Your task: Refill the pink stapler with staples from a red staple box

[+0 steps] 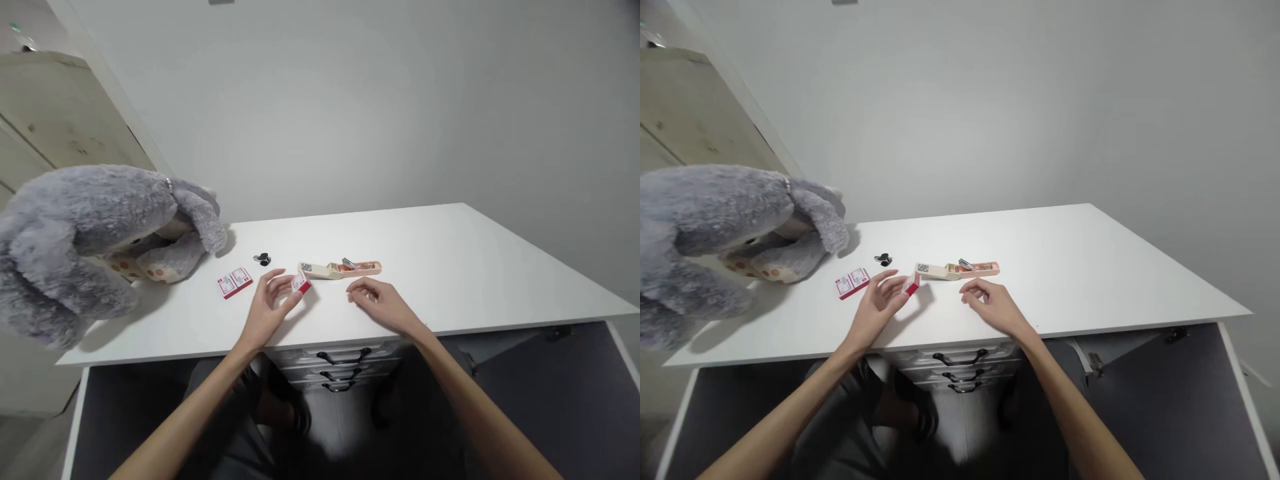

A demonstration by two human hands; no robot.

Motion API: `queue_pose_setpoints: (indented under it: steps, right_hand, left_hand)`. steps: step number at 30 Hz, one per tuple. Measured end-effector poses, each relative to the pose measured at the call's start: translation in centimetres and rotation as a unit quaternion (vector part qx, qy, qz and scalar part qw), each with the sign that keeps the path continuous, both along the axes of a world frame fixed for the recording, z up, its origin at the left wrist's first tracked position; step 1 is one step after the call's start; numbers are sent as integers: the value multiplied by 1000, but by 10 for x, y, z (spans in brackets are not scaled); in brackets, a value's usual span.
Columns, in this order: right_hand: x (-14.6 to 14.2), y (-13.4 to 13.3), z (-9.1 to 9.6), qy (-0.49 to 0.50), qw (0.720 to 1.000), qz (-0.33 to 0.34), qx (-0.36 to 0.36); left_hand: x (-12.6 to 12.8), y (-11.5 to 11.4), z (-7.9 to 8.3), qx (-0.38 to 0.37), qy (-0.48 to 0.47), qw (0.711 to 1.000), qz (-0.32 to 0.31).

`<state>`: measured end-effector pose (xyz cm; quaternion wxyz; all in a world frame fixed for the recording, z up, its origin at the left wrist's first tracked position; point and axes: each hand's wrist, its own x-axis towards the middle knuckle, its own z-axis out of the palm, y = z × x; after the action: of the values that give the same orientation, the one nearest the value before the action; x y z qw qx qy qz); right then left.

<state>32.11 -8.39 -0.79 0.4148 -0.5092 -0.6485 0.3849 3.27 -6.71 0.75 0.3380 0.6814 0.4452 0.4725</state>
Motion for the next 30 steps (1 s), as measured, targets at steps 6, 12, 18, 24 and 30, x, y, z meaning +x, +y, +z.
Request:
queue_pose_setpoints:
  steps: [6,12,18,24,30]
  right_hand:
    - [-3,0,0,-24,1000,-2,-10]
    - [-6,-1,1,-25,999,-23,-16]
    - [-9,0,0,-33,999,-17,-7]
    - [-40,3,-6,11,999,38,18]
    - [-53,6,-7,75,995,61,-8]
  left_hand:
    - [-4,3,-3,75,154,984,58]
    - [-73,26,4,166,296,931,133]
    - [-66,22,9,335,296,892,67]
    - [-12,7,3,332,215,918,-20]
    - [8,5,-2,237,156,957,-66]
